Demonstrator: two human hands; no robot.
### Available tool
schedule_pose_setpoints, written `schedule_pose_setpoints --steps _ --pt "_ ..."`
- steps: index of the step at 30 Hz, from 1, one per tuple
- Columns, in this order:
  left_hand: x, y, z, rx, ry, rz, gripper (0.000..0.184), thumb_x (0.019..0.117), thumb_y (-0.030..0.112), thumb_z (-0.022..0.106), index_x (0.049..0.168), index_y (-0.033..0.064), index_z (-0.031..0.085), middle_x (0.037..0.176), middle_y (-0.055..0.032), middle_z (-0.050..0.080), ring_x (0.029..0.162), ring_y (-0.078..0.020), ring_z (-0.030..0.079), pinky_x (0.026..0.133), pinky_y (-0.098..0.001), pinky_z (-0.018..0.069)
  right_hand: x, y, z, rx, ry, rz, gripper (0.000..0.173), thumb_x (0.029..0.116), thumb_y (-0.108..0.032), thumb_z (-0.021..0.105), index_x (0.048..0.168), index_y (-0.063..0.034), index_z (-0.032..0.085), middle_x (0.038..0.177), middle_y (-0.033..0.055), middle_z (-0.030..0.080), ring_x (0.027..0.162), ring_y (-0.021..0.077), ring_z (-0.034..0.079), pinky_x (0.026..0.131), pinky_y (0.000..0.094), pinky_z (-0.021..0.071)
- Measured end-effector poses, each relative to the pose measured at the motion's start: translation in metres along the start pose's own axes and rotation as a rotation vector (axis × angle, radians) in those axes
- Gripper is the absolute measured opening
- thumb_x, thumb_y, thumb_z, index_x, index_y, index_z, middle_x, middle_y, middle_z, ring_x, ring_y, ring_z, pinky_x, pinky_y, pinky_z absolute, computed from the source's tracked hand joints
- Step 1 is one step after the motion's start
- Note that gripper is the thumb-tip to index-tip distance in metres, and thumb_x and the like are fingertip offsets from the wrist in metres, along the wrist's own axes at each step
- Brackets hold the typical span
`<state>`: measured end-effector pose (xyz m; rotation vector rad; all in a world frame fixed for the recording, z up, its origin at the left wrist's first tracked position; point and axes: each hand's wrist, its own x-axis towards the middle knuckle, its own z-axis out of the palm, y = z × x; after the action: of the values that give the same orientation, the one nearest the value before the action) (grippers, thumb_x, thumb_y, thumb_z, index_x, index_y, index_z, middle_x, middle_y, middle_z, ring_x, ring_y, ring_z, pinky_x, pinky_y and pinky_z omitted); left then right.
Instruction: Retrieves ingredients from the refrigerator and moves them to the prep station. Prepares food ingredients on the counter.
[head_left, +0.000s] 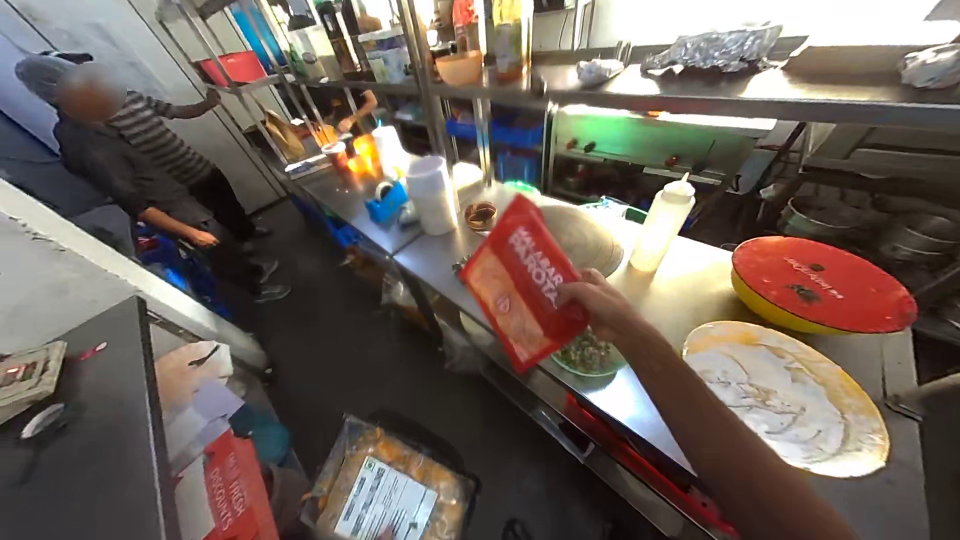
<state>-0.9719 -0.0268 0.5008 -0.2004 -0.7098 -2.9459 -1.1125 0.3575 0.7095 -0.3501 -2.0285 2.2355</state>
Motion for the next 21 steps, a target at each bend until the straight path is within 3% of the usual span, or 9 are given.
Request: schedule_pose_setpoints --steps 2,6,11,13,14,16,18,20,21 --pt "0.016 -0.014 0.025 0.006 -0.014 -0.019 0.023 0.0838 0.020 0.073 0.104 0.0111 0.080 0.098 -0.0059 0.079 0.091 -0.0145 0.076 0.083 -0.0329 0.0626 -0.003 -0.017 0.001 0.044 -0.181 -0.048 0.011 0.0768 -0.002 0.058 0.071 -0.0093 0.063 0.065 0.0038 0.067 0.054 0.0099 0.063 0.048 0.0276 0.0521" --pt "0.038 -0.050 0.060 -0.119 -0.187 -0.099 0.026 0.0871 0.021 0.069 0.108 0.0090 0.078 0.101 -0.0077 0.079 0.095 -0.0169 0.076 0.086 -0.0349 0.0624 -0.011 -0.027 0.004 0.003 -0.416 -0.015 0.011 0.0745 0.000 0.057 0.073 -0.0095 0.063 0.066 0.0031 0.068 0.055 0.0087 0.063 0.049 0.0271 0.0525" --pt "0.060 -0.070 0.066 -0.190 -0.364 -0.140 0.028 0.0866 0.018 0.071 0.112 0.0082 0.077 0.105 -0.0091 0.078 0.099 -0.0180 0.076 0.090 -0.0370 0.0611 -0.004 0.016 0.015 -0.101 -0.602 0.165 0.013 0.0678 -0.004 0.062 0.069 -0.0163 0.059 0.065 -0.0017 0.066 0.056 0.0070 0.062 0.051 0.0275 0.0515" --pt "0.064 -0.072 0.060 -0.225 -0.398 -0.174 0.030 0.0861 0.016 0.071 0.114 0.0068 0.077 0.107 -0.0108 0.078 0.101 -0.0198 0.075 0.092 -0.0388 0.0603 -0.009 0.026 0.015 0.005 -0.611 0.179 0.012 0.0715 -0.008 0.065 0.067 -0.0183 0.062 0.065 -0.0021 0.068 0.057 0.0062 0.065 0.052 0.0258 0.0538" --pt "0.064 -0.073 0.057 -0.222 -0.378 -0.179 0.030 0.0854 0.016 0.071 0.114 0.0064 0.077 0.107 -0.0115 0.078 0.101 -0.0208 0.075 0.092 -0.0398 0.0604 -0.010 0.031 0.012 0.063 -0.649 0.149 0.009 0.0789 -0.016 0.069 0.070 -0.0187 0.067 0.069 -0.0021 0.071 0.060 0.0058 0.067 0.055 0.0255 0.0559" --pt "0.062 -0.070 0.053 -0.165 -0.298 -0.139 0.028 0.0848 0.017 0.072 0.110 0.0074 0.078 0.104 -0.0102 0.078 0.097 -0.0192 0.076 0.088 -0.0379 0.0620 -0.013 0.044 0.005 0.140 -0.724 0.062 0.024 0.0929 -0.045 0.069 0.087 -0.0222 0.074 0.080 -0.0060 0.073 0.072 0.0026 0.068 0.067 0.0232 0.0584" --pt "0.053 -0.065 0.055 -0.061 -0.153 -0.070 0.022 0.0859 0.021 0.071 0.104 0.0109 0.080 0.097 -0.0057 0.079 0.090 -0.0133 0.077 0.081 -0.0314 0.0633 -0.023 0.065 -0.003 0.221 -0.664 0.048 0.041 0.0936 -0.062 0.062 0.096 -0.0220 0.071 0.087 -0.0078 0.069 0.081 0.0025 0.066 0.075 0.0229 0.0564" --pt "0.043 -0.050 0.091 0.007 0.220 -0.045 0.014 0.0874 0.017 0.066 0.089 0.0115 0.079 0.083 -0.0034 0.078 0.079 -0.0084 0.075 0.073 -0.0248 0.0623 -0.035 0.096 -0.016 0.263 -0.562 0.100 0.056 0.1010 -0.066 0.043 0.100 -0.0149 0.067 0.098 0.0000 0.072 0.090 0.0117 0.069 0.080 0.0312 0.0593" --pt "0.047 -0.040 0.129 0.034 0.604 -0.056 0.017 0.0860 0.009 0.061 0.074 0.0105 0.074 0.070 -0.0047 0.074 0.067 -0.0085 0.073 0.066 -0.0235 0.0611 -0.042 0.116 -0.027 0.260 -0.501 0.160 0.059 0.1058 -0.060 0.031 0.100 -0.0118 0.065 0.105 0.0050 0.074 0.092 0.0166 0.072 0.079 0.0348 0.0610"
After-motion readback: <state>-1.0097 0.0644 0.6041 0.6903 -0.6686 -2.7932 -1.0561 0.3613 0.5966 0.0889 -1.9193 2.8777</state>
